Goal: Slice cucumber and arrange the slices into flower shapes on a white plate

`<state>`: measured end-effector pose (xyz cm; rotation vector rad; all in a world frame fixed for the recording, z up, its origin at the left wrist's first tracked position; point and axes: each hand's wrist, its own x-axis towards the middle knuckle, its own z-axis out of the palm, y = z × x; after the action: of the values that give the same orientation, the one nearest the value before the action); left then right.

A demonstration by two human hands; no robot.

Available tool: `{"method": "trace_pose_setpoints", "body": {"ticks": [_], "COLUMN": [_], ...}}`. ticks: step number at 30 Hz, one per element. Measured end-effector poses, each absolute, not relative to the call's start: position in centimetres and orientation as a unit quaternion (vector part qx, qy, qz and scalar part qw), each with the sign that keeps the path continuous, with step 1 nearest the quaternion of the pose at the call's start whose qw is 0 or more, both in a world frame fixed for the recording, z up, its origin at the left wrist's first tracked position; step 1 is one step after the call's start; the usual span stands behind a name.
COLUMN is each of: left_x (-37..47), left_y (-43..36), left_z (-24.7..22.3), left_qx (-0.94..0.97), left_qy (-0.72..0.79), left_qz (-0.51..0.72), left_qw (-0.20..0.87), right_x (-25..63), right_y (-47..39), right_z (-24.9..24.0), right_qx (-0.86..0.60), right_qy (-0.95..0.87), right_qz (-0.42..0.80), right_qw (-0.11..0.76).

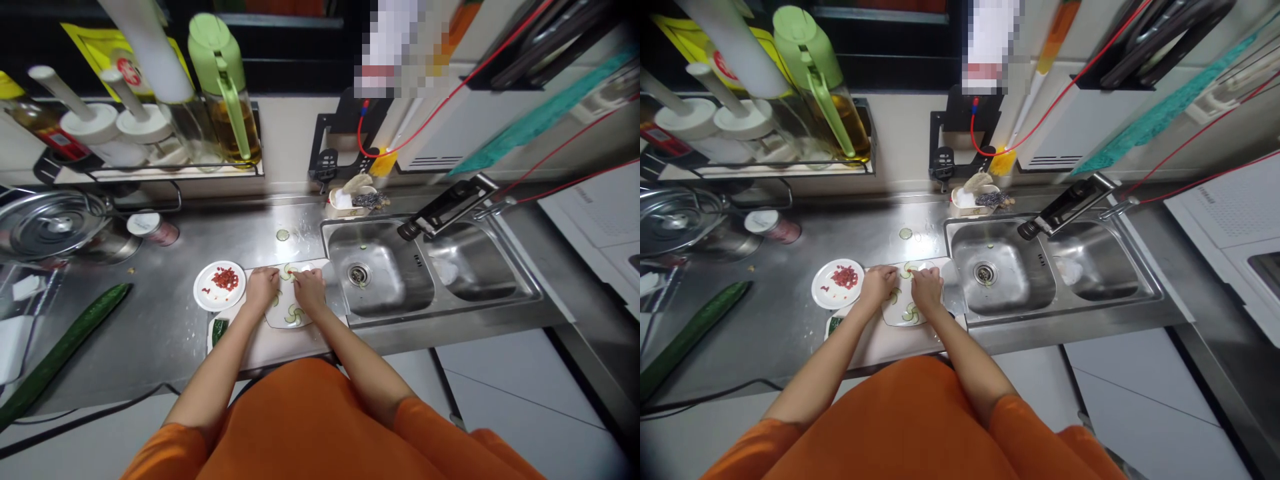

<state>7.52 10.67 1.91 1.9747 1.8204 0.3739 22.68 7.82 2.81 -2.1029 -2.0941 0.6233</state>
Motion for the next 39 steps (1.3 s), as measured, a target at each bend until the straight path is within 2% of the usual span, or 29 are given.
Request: {"method": "trace_pose_setpoints", "body": {"ticks": [6, 12, 30, 39], "left_x": [3.3, -0.9, -1.5, -1.6], "left_y": [7.0, 5.1, 6.2, 5.4], "left_z": [3.0, 3.3, 2.2, 2.8], "left_qx": [0.625, 0.474, 0.428, 0.443], "left_qy": [0.739, 0.86, 0.875, 0.853], "left_qz": [0.158, 0.079, 0.068, 0.154], "left_qw": [0.195, 0.17, 0.216, 0.229], "right_x": [22.8, 22.5, 22.8, 23.0], "right_y": [6.8, 5.2, 3.4, 3.2], "right_z": [3.6, 3.7, 3.4, 4.2], "right_qx": [-0.686, -0.675, -0.674, -0.671], "right_qy": [-0.689, -0.698, -0.7, -0.7], "right_qz": [0.225, 0.227, 0.226, 0.234], "right_qw": [0.063, 0.072, 0.07, 0.072]}}
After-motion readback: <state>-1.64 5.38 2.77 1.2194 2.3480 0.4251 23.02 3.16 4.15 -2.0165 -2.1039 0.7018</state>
